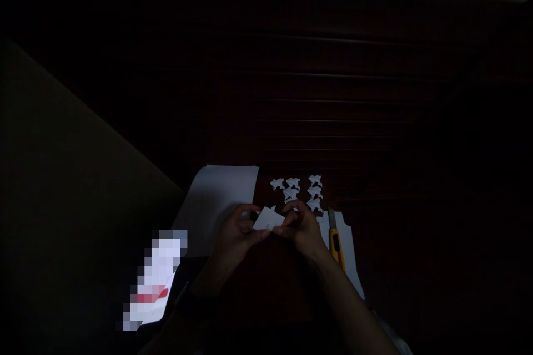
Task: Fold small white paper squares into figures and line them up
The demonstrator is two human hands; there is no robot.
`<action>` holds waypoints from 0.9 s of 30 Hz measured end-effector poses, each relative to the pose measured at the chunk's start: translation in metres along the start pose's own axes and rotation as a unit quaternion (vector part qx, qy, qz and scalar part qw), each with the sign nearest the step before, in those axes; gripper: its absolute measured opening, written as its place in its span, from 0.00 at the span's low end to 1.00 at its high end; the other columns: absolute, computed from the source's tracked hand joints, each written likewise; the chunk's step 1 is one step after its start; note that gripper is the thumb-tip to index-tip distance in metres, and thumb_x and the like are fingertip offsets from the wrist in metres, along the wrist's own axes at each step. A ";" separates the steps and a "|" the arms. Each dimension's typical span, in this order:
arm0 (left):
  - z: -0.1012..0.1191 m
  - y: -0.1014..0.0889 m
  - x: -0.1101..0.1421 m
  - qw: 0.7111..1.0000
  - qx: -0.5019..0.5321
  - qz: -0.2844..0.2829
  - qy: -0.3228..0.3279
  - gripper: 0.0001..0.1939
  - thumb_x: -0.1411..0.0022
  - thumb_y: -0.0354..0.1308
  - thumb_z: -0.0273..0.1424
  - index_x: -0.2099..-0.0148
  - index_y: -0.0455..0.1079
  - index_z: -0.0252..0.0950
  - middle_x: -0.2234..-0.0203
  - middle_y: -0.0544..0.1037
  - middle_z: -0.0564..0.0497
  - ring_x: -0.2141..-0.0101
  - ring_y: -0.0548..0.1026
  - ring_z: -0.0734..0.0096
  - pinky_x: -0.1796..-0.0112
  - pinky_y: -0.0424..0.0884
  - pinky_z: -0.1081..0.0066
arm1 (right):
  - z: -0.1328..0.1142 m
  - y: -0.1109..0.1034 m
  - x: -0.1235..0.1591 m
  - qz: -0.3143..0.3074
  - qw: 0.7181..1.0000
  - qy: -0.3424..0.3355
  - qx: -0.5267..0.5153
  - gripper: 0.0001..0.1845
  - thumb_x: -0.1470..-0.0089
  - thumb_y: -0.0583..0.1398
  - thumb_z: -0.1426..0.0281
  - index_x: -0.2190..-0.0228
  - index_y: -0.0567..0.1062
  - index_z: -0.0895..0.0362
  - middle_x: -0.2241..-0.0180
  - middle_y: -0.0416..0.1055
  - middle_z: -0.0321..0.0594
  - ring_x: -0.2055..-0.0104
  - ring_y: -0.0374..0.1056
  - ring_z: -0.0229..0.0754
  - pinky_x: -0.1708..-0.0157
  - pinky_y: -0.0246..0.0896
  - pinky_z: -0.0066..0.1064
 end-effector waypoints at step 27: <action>0.005 0.004 -0.002 0.999 -0.025 -0.034 0.009 0.13 0.49 0.63 0.35 0.60 0.74 0.36 0.68 0.79 0.47 0.67 0.76 0.64 0.66 0.72 0.70 | 0.005 -0.001 0.001 0.025 0.995 0.003 0.094 0.08 0.57 0.65 0.70 0.70 0.80 0.55 0.69 0.77 0.40 0.65 0.71 0.45 0.63 0.64 0.35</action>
Point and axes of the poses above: each hand's wrist, its own x-axis away from the middle knuckle, its own y-axis out of the palm, z = x × y, the point moved 7 cm from there along -x, towards the middle knuckle
